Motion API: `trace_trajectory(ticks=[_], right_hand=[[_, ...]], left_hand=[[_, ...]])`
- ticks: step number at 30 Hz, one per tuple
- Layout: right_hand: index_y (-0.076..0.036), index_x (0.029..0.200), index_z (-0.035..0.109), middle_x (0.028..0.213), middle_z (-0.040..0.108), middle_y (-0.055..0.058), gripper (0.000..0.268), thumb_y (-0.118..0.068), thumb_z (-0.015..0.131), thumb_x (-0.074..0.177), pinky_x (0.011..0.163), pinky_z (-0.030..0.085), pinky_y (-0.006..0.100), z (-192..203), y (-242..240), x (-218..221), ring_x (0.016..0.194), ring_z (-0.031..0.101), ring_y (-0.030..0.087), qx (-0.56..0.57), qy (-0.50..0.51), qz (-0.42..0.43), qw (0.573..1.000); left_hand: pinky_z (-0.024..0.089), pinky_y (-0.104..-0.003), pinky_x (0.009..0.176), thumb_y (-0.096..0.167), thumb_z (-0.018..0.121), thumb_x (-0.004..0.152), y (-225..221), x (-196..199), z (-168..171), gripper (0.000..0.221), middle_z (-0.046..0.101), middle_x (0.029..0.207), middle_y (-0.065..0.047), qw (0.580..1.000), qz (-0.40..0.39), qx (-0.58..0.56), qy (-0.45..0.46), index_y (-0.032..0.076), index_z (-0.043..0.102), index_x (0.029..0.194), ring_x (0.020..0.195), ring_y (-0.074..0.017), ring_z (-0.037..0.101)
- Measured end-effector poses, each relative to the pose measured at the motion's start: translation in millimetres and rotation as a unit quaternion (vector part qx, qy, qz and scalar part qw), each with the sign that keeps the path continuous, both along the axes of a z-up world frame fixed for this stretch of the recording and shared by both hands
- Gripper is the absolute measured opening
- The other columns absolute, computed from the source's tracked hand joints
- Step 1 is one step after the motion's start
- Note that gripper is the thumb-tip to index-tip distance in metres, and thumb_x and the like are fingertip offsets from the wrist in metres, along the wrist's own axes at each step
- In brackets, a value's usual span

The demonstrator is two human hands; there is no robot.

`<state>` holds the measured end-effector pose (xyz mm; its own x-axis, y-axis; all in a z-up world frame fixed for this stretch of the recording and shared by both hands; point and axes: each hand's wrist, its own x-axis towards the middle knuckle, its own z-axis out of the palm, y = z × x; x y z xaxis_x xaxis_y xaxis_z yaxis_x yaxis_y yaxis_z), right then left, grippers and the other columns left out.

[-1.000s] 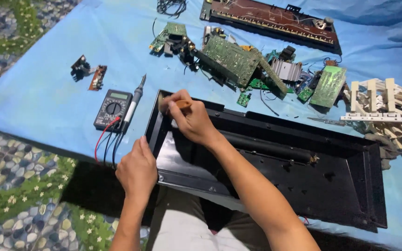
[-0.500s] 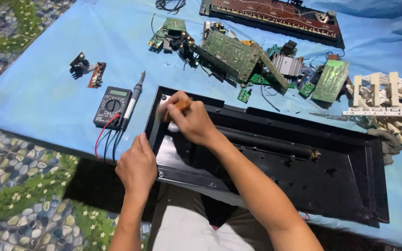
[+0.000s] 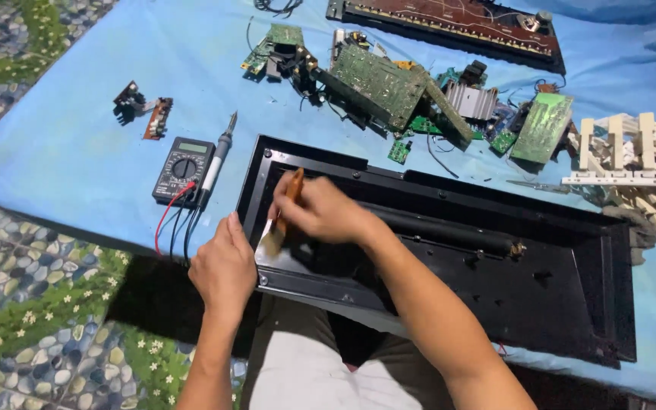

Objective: Disassembling an electronic keyboard into its constituent parts and cleaning the internal casing with a brush.

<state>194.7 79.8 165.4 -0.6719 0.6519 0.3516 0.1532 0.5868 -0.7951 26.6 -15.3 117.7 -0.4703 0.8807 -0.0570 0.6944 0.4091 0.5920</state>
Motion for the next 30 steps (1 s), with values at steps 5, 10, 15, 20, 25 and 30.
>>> trace_trajectory(ticks=[5,10,15,20,25,30], right_hand=[[-0.003,0.093,0.066,0.091,0.075,0.013,0.021,-0.015,0.053,0.105,0.067,0.060,0.035,15,4,12,0.074,0.074,0.027,0.018,0.058,-0.026,0.998],[-0.005,0.094,0.069,0.078,0.074,0.017,0.015,-0.017,0.059,0.096,0.066,0.058,0.044,-6,19,28,0.075,0.075,0.039,0.024,-0.028,-0.058,0.998],[-0.006,0.091,0.069,0.081,0.076,0.014,0.022,-0.023,0.057,0.099,0.071,0.058,0.043,17,13,33,0.075,0.075,0.036,0.033,-0.095,-0.158,0.982],[-0.006,0.102,0.073,0.083,0.075,0.022,0.021,-0.019,0.059,0.095,0.077,0.055,0.052,29,20,88,0.082,0.073,0.042,0.007,-0.173,-0.174,0.969],[-0.011,0.099,0.076,0.081,0.077,0.008,0.019,-0.018,0.059,0.101,0.078,0.057,0.030,34,18,102,0.077,0.073,0.018,0.034,-0.032,-0.200,0.979],[-0.010,0.107,0.076,0.089,0.077,0.019,0.022,-0.024,0.065,0.096,0.083,0.056,0.051,44,4,122,0.090,0.073,0.042,0.010,-0.239,-0.216,0.947]], left_hand=[[0.055,-0.063,0.079,0.053,0.026,0.113,1,-2,-5,0.058,0.072,0.079,-0.030,1.000,-0.003,0.009,-0.005,0.015,0.067,0.097,0.088,-0.0571,0.070],[0.055,-0.063,0.079,0.052,0.026,0.114,1,0,-5,0.059,0.072,0.079,-0.030,1.000,-0.007,0.005,-0.004,0.014,0.067,0.095,0.088,-0.0564,0.071],[0.056,-0.064,0.080,0.052,0.027,0.113,3,-4,-6,0.057,0.073,0.081,-0.029,1.000,-0.009,0.001,-0.013,0.017,0.071,0.106,0.089,-0.0556,0.071],[0.056,-0.063,0.081,0.052,0.029,0.113,1,-2,-6,0.056,0.073,0.081,-0.028,1.000,-0.001,-0.005,-0.005,0.016,0.070,0.101,0.090,-0.0547,0.071],[0.056,-0.063,0.080,0.050,0.030,0.115,3,1,-3,0.056,0.073,0.081,-0.029,1.000,-0.004,0.006,0.011,0.014,0.070,0.101,0.089,-0.0543,0.072],[0.056,-0.063,0.081,0.052,0.028,0.115,4,-3,-9,0.058,0.073,0.082,-0.028,1.000,-0.006,0.002,0.003,0.014,0.066,0.095,0.091,-0.0551,0.071]])
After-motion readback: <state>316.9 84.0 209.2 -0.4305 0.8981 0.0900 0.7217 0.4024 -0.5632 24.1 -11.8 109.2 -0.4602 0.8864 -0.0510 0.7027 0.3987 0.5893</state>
